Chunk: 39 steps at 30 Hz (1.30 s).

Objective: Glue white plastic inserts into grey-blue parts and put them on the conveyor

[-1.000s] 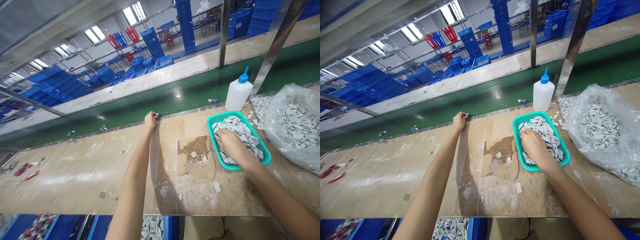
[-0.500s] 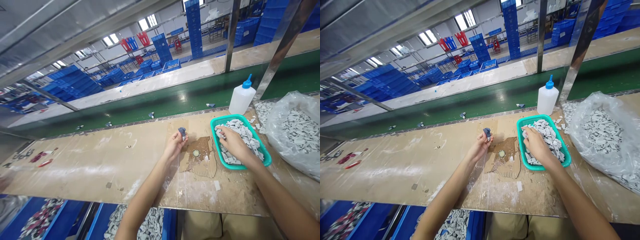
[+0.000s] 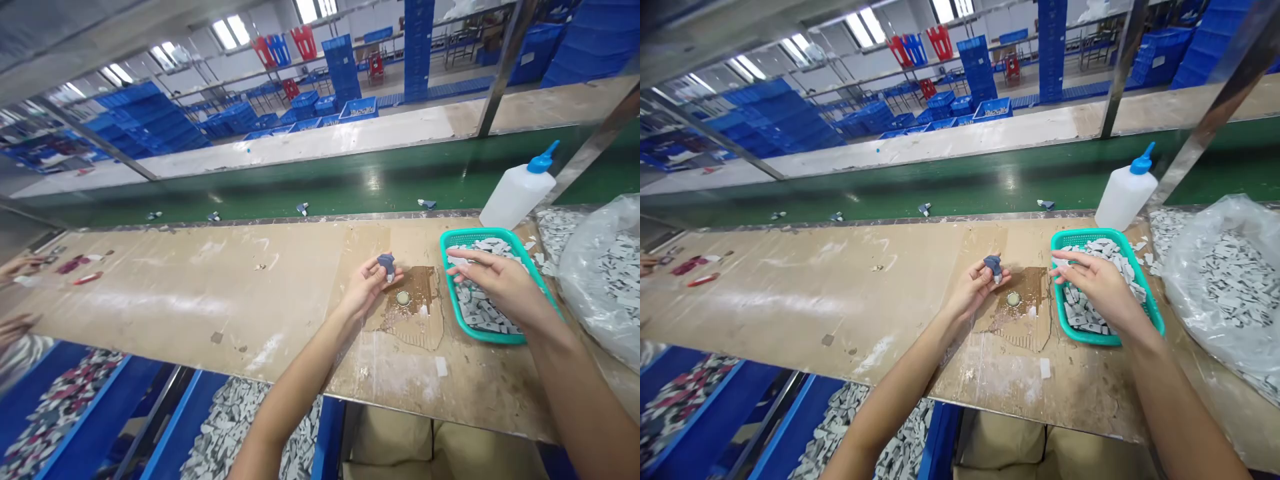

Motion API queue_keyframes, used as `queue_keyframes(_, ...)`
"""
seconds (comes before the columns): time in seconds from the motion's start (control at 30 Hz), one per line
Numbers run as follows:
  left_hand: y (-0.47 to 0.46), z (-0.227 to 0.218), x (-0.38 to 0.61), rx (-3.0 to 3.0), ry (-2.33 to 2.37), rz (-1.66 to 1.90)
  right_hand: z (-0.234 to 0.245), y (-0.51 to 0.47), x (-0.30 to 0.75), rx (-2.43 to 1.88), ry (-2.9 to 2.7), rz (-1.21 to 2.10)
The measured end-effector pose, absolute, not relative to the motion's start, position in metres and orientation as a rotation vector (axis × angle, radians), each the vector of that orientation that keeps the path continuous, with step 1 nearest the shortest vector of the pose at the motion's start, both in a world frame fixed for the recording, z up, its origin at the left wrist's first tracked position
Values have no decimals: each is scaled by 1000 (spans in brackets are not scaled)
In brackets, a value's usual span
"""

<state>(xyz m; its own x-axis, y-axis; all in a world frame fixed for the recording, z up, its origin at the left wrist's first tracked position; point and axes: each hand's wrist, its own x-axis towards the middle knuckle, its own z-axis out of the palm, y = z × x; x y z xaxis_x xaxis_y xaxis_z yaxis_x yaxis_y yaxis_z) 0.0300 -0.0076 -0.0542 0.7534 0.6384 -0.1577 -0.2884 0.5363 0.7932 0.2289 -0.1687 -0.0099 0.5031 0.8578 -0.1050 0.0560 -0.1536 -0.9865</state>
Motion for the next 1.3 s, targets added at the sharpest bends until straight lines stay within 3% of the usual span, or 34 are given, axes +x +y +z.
queue_keyframes(0.37, -36, -62, 23, 889, 284, 477, -2, -149, 178, -1498, -845, 1033)
queue_keyframes(0.7, -46, -50, 19, 1081, 267, 501, -30, -145, 165, -1488, -623, 670)
queue_keyframes(1.13, -4, -57, 19, 751, 449, 887, -36, -145, 158, -1893, -1470, 202)
queue_keyframes(1.3, -4, -58, 19, 744, 464, 848, -35, -145, 158, -1899, -1467, 266)
